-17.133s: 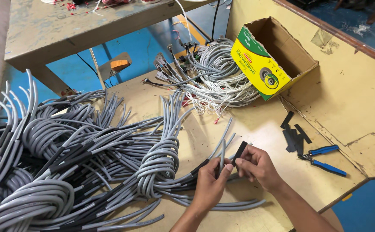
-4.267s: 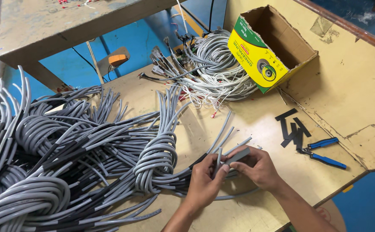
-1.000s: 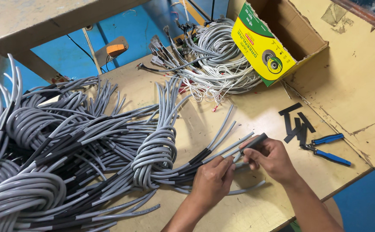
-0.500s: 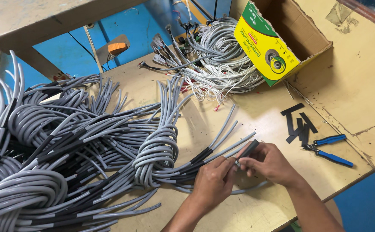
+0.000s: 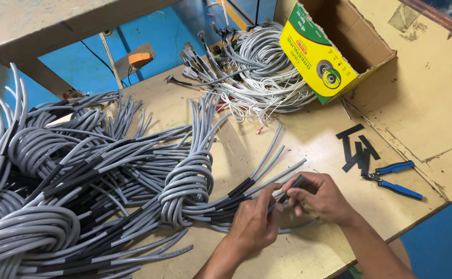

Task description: The person wraps black tape around the ends of gray cables at a workbench, taking one cable at a time from a large bundle, pressing the tape around the cable end, and setting the finished cable back with the bundle. A cardboard box of coiled white cables and pliers sit on the bench.

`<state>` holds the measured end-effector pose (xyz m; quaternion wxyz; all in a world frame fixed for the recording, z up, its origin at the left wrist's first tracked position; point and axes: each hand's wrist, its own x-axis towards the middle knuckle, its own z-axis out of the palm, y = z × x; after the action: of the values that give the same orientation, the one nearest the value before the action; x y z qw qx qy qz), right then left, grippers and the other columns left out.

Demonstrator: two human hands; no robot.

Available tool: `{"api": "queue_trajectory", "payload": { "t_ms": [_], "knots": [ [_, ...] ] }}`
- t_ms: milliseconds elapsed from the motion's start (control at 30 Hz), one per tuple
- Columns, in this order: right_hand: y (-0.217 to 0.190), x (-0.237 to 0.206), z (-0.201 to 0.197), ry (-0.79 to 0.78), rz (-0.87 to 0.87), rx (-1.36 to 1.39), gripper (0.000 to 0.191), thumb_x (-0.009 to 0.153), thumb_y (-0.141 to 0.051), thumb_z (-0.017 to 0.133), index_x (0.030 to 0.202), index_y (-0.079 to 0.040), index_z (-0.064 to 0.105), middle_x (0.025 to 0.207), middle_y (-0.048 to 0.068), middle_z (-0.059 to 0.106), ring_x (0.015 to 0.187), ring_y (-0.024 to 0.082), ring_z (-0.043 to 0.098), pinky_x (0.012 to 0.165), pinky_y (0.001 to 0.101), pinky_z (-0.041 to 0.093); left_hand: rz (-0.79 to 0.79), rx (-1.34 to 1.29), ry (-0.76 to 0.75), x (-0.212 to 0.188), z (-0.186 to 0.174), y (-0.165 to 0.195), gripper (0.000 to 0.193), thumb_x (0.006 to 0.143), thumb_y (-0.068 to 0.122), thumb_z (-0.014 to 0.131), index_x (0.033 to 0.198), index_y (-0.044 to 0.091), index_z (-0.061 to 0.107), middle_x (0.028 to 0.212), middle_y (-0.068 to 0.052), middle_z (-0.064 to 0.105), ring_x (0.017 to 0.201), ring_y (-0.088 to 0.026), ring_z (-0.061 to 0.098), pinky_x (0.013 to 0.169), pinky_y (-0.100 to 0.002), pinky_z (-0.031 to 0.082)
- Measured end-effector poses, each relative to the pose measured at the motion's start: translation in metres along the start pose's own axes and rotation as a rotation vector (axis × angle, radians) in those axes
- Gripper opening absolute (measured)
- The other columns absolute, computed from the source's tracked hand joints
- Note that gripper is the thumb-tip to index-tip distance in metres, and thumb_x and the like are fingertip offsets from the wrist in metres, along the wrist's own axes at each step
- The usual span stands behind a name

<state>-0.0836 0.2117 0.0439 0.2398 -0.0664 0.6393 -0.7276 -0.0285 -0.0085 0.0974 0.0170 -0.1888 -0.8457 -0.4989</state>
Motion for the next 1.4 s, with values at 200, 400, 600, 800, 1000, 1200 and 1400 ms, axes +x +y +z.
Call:
{"api": "queue_trajectory", "payload": {
  "t_ms": [200,400,600,800,1000,1200,1400],
  "knots": [
    [0.001,-0.004,-0.001,0.093,-0.162,-0.003,0.017,0.093,-0.013,0.071,0.1,0.003,0.072,0.072,0.008,0.072,0.056,0.011,0.065,0.05,0.0239,0.053,0.077,0.033,0.087,0.001,-0.003,-0.005,0.024,0.1,0.006,0.058,0.124,0.005,0.058,0.08,-0.02,0.067,0.067,-0.04,0.067,0.059,-0.047,0.05],
    [0.006,-0.004,0.0,0.092,-0.238,0.067,0.017,0.092,-0.01,0.072,0.099,0.006,0.072,0.075,0.011,0.073,0.058,0.013,0.067,0.052,0.0272,0.057,-0.114,0.071,0.185,0.01,0.007,-0.022,0.016,0.103,0.015,0.059,0.118,0.009,0.061,0.069,-0.018,0.067,0.063,-0.038,0.068,0.055,-0.044,0.049],
    [0.012,-0.003,0.012,-0.009,-0.194,0.013,0.014,0.09,-0.002,0.072,0.102,0.005,0.074,0.078,0.012,0.076,0.059,0.014,0.071,0.056,0.0281,0.061,-0.23,-0.004,0.187,0.006,0.009,-0.024,0.02,0.102,0.013,0.059,0.121,0.01,0.06,0.057,-0.015,0.057,0.049,-0.032,0.057,0.05,-0.042,0.044],
    [0.014,-0.001,0.018,-0.064,-0.2,-0.103,0.014,0.088,-0.002,0.074,0.102,0.003,0.075,0.078,0.011,0.078,0.06,0.013,0.073,0.056,0.027,0.061,-0.12,-0.002,0.202,0.003,0.011,-0.026,0.019,0.104,0.009,0.057,0.123,0.007,0.058,0.06,-0.014,0.057,0.05,-0.028,0.057,0.051,-0.04,0.046],
    [0.006,-0.004,0.023,-0.103,-0.204,-0.107,0.015,0.09,-0.006,0.074,0.103,0.001,0.076,0.079,0.008,0.077,0.063,0.012,0.072,0.059,0.0264,0.06,-0.114,0.009,0.198,0.002,0.013,-0.022,0.02,0.104,0.01,0.057,0.123,0.006,0.058,0.059,-0.014,0.057,0.05,-0.028,0.058,0.05,-0.039,0.045],
    [-0.005,-0.013,0.021,-0.032,-0.261,-0.114,0.021,0.092,-0.013,0.073,0.107,0.001,0.075,0.078,0.007,0.077,0.066,0.009,0.07,0.062,0.0254,0.06,-0.161,0.012,0.269,0.006,0.007,-0.015,0.017,0.1,0.012,0.061,0.116,0.005,0.063,0.059,-0.015,0.06,0.047,-0.028,0.06,0.049,-0.038,0.047],
    [0.0,-0.013,0.02,0.018,-0.234,-0.048,0.022,0.093,-0.014,0.071,0.106,0.003,0.074,0.078,0.009,0.077,0.064,0.011,0.069,0.059,0.0258,0.059,0.157,0.395,0.34,0.006,-0.008,-0.025,0.009,0.098,0.014,0.066,0.107,0.011,0.066,0.067,-0.011,0.066,0.057,-0.031,0.066,0.053,-0.042,0.05]
  ]
}}
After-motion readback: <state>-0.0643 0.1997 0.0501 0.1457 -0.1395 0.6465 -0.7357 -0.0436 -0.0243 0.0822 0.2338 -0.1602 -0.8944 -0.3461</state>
